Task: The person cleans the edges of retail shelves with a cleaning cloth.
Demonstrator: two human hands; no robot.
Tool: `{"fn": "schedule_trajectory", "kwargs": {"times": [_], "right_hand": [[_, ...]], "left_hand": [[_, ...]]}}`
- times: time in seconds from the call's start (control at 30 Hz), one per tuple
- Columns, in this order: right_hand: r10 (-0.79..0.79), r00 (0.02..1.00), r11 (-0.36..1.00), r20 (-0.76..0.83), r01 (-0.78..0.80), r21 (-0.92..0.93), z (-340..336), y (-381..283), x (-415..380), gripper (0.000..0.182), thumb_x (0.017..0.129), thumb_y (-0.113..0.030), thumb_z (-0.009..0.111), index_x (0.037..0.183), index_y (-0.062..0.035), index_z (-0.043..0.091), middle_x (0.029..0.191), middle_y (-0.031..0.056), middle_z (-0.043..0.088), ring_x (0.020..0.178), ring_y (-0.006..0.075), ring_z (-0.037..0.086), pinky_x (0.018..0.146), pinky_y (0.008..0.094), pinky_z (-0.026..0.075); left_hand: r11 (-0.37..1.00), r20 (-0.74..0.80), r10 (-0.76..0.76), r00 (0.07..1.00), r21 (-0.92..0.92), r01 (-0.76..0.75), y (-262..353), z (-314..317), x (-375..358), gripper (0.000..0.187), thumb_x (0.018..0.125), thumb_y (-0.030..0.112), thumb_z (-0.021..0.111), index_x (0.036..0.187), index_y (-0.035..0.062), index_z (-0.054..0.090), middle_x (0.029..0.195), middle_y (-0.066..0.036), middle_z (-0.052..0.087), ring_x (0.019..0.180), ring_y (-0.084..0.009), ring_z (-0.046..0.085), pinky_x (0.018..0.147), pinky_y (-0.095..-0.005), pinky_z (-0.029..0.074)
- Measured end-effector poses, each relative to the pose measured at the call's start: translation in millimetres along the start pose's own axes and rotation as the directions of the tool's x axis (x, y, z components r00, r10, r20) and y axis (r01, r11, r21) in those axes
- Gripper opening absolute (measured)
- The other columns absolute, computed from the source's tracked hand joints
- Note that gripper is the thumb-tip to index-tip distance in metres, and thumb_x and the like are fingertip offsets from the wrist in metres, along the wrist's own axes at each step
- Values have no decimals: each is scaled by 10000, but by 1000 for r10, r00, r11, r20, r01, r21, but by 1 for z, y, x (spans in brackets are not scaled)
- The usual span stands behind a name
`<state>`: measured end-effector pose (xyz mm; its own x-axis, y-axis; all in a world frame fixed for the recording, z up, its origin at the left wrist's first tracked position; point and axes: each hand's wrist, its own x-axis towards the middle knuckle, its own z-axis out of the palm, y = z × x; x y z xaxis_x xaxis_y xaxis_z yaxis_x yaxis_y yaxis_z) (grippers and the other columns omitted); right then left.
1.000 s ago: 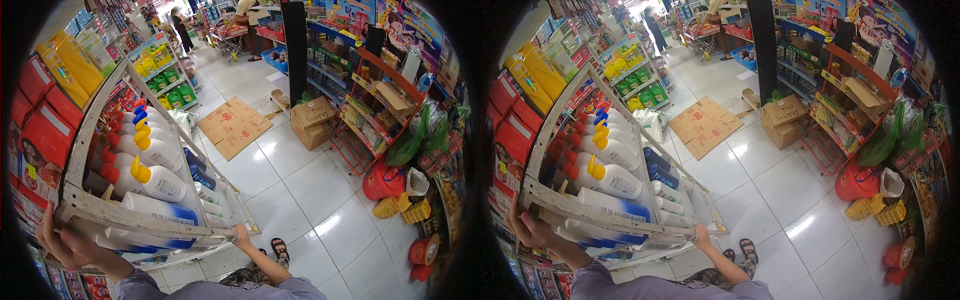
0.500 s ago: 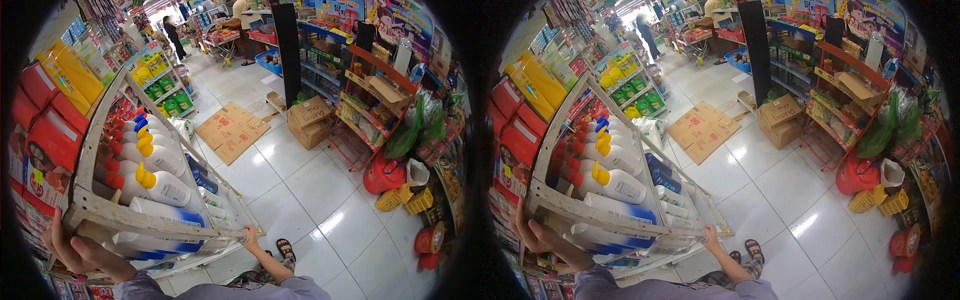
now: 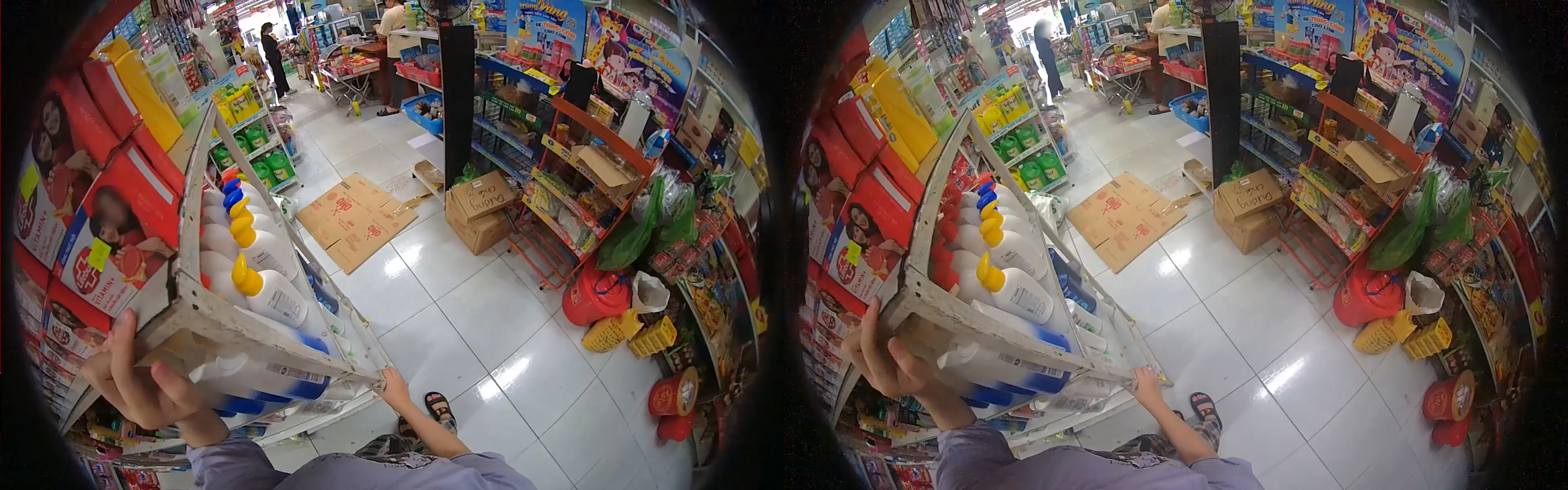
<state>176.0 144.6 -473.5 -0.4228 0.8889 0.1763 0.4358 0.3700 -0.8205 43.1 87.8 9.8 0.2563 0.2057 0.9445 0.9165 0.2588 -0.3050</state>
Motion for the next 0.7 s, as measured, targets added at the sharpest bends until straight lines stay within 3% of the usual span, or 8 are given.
{"fn": "schedule_trajectory", "kwargs": {"times": [0.17,0.23,0.37,0.53,0.7], "right_hand": [[64,998,998,6,-64,-4,-26,-40,6,400,581,-251,656,871,-50,466,843,122,461,802,308,463,654,362,402],[-70,990,995,-121,79,67,-38,-59,11,360,587,-231,638,839,-31,478,784,128,457,741,305,479,606,363,396],[-95,989,989,-113,106,98,-57,-89,17,365,557,-190,674,818,-29,476,782,128,465,758,310,468,620,355,396],[-253,927,941,-276,302,151,-77,-123,33,385,544,-224,650,812,-9,479,779,134,469,726,315,465,596,371,382],[-308,888,913,-340,377,155,-104,-164,48,398,497,-187,660,821,-13,507,743,120,472,694,293,468,582,359,373]], "left_hand": [[999,18,-41,999,-7,41,5,0,3,384,692,255,410,902,-24,569,681,-73,443,652,-199,409,610,-295,366],[999,13,-48,999,-15,48,7,1,4,381,696,259,413,901,-22,570,679,-70,440,652,-197,403,613,-295,363],[998,3,-42,999,-36,42,8,1,6,377,702,268,424,899,-18,570,677,-63,440,645,-193,388,607,-295,353],[998,14,-62,998,-19,62,6,1,5,378,705,274,416,886,-17,574,675,-60,439,641,-189,382,610,-295,345],[996,0,-85,996,-23,85,6,2,3,374,697,269,415,862,-24,577,677,-69,439,657,-189,387,625,-297,343]]}}
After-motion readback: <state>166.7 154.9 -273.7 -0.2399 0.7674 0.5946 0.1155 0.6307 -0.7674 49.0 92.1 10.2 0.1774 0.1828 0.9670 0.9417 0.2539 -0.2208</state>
